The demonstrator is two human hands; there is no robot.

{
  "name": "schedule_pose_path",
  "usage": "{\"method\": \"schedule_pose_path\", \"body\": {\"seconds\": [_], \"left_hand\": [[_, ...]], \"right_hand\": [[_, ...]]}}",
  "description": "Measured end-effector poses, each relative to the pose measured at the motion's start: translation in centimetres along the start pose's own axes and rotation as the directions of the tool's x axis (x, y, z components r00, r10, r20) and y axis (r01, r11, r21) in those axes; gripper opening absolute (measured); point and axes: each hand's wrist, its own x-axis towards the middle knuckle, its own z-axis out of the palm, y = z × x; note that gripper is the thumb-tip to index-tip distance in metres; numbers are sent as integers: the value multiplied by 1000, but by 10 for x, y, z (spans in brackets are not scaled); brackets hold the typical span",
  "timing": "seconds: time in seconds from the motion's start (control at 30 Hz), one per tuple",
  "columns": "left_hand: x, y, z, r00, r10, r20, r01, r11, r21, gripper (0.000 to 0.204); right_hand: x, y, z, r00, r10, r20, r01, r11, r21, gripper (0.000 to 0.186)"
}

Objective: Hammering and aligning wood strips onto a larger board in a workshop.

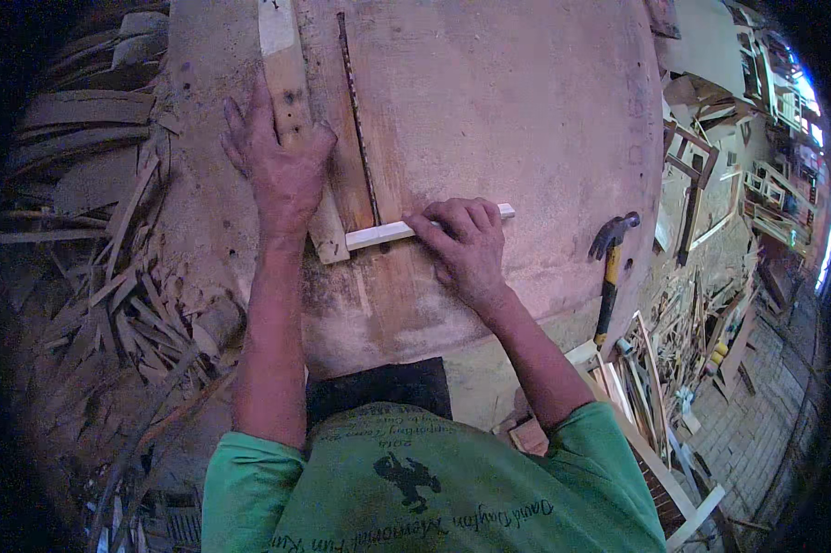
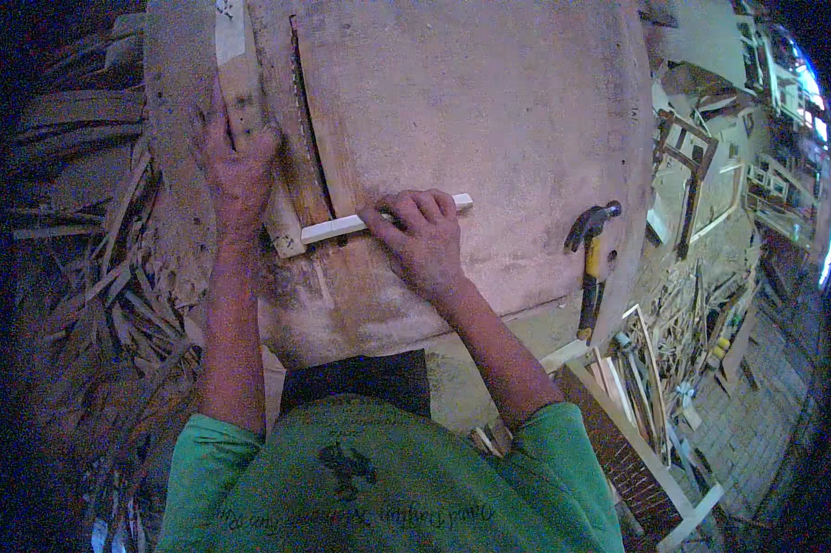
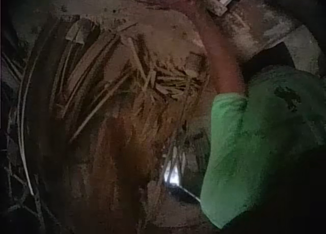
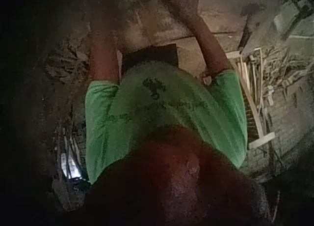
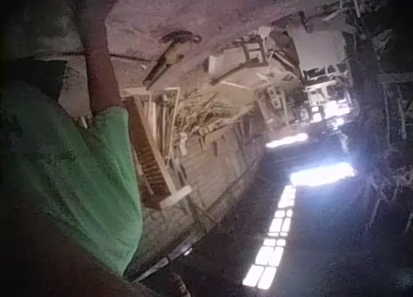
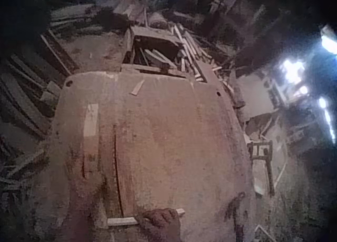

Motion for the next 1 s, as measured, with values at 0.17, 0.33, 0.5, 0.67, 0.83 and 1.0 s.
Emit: {"method": "schedule_pose_path", "body": {"seconds": [0.17,0.33,0.5,0.67,0.83,1.0], "left_hand": [[-2,2,2,1000,20,-20,-19,1000,11,98],[-2,4,5,997,51,-54,-44,991,124,99],[-1,7,7,994,78,-79,-57,968,244,99],[-1,7,8,993,90,-80,-69,969,236,96],[-1,7,9,995,57,-82,-34,963,266,99],[-2,7,11,996,60,-66,-35,944,328,99]], "right_hand": [[-2,-2,2,1000,18,-3,-18,1000,-20,46],[-1,-3,1,1000,6,-18,-7,1000,-15,46],[-2,-2,2,1000,4,-20,-4,1000,-6,47],[-2,-3,4,997,-17,-70,17,1000,-1,47],[-1,-4,2,1000,2,-4,-2,999,-41,47],[-3,-4,3,1000,-6,-19,6,1000,-19,48]]}}
